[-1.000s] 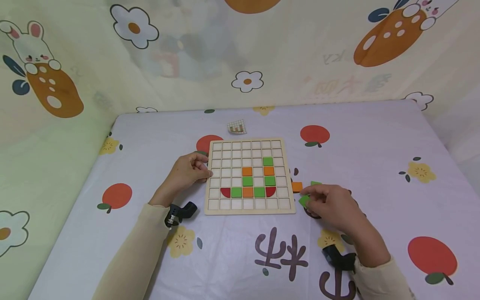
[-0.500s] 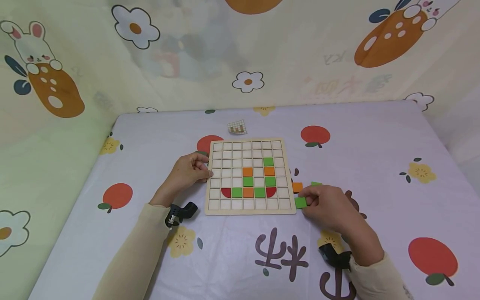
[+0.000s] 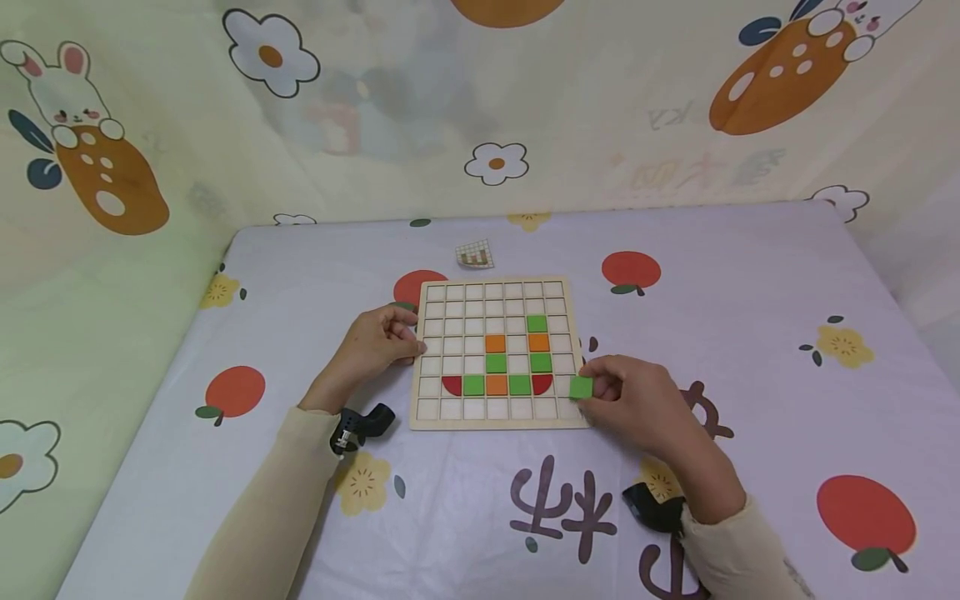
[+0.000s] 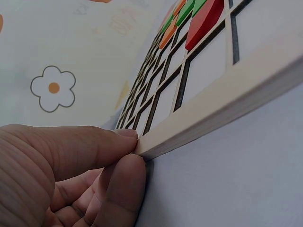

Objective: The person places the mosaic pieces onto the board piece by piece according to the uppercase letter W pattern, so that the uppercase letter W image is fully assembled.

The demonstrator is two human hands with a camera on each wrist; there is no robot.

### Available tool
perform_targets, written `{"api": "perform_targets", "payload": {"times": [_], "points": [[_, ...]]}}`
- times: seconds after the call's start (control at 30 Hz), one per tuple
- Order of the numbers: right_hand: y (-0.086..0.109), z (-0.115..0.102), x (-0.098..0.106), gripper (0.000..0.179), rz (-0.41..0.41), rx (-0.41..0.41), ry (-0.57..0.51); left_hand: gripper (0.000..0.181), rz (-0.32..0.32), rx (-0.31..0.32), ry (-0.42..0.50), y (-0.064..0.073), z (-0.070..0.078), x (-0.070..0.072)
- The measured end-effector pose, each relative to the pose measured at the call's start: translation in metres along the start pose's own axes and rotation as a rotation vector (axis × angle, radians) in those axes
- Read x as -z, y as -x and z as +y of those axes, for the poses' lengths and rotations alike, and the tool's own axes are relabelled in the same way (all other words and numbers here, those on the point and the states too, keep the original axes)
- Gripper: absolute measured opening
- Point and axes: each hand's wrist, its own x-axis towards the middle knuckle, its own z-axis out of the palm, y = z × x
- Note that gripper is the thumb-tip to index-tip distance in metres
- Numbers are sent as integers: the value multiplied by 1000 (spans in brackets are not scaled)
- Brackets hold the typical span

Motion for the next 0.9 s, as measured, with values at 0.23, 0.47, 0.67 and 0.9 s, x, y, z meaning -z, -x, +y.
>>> {"api": "perform_targets", "payload": {"times": [0.23, 0.47, 0.67, 0.9], "points": [[-13, -12, -12, 33, 4, 59, -30, 41, -7, 3, 7, 0, 0, 0], [-23, -24, -20, 26, 23, 101, -36, 40, -9, -1, -1, -1, -1, 1], [-30, -33, -26, 25, 32, 141, -68, 40, -2, -4, -13, 0, 0, 0], [-38, -37, -32, 27, 21, 153, -54, 40, -1, -9, -6, 0, -1, 0]]}}
